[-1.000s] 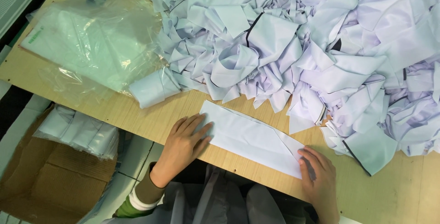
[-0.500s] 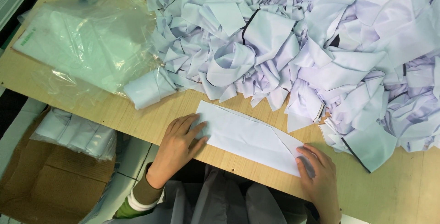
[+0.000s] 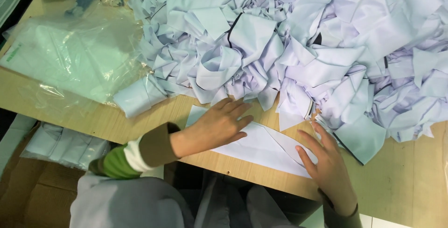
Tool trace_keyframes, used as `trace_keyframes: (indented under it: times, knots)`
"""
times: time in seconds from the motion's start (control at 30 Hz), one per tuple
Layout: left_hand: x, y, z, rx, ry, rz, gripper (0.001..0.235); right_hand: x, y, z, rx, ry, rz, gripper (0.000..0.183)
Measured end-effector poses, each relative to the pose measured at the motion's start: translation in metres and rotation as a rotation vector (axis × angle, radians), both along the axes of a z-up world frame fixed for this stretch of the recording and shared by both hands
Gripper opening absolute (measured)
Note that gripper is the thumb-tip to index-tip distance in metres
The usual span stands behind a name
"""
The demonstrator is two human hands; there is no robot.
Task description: The person picks up white fabric collars from a pile on a table, rolls them into cylinders by hand, and places them into clear plastic bags.
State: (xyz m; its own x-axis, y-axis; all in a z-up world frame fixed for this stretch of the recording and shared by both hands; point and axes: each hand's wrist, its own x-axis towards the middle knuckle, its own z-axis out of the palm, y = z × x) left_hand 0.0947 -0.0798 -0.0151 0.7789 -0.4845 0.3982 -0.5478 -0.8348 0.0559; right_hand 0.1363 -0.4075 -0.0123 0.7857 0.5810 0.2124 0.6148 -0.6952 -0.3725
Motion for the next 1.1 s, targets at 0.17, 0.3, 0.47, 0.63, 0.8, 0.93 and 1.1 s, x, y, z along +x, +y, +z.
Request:
trace_keyframes:
  times: [0.17,0.3,0.47,0.63,0.8,0.93,1.1]
  knots:
    - [0.076,-0.056,-0.044,-0.059,0.032,-0.200,0.055,0.055,0.007,-0.016,-0.090,-0.042,-0.042,0.051]
    - [0.119,-0.081,-0.068,-0.082,0.124,-0.201,0.060,0.092,0.013,-0.053,0.035,0.036,-0.155,0.051]
    - [0.139,-0.083,-0.087,-0.060,0.136,-0.140,0.059,0.096,0.008,-0.066,0.225,0.105,-0.140,0.017]
    - [0.134,-0.075,-0.083,-0.219,0.149,-0.131,0.033,0.084,0.018,-0.044,0.698,0.574,0.128,0.007]
    - [0.132,-0.066,-0.050,-0.435,0.142,-0.236,0.024,0.078,0.005,-0.046,1.034,0.981,0.197,0.023]
    - [0.121,-0.051,0.011,-0.737,0.519,-0.430,0.020,0.082,0.003,-0.033,1.437,1.354,0.217,0.024]
    - [0.115,-0.045,0.029,-0.822,0.576,-0.350,0.019,0.092,-0.011,-0.053,1.492,1.388,0.152,0.034]
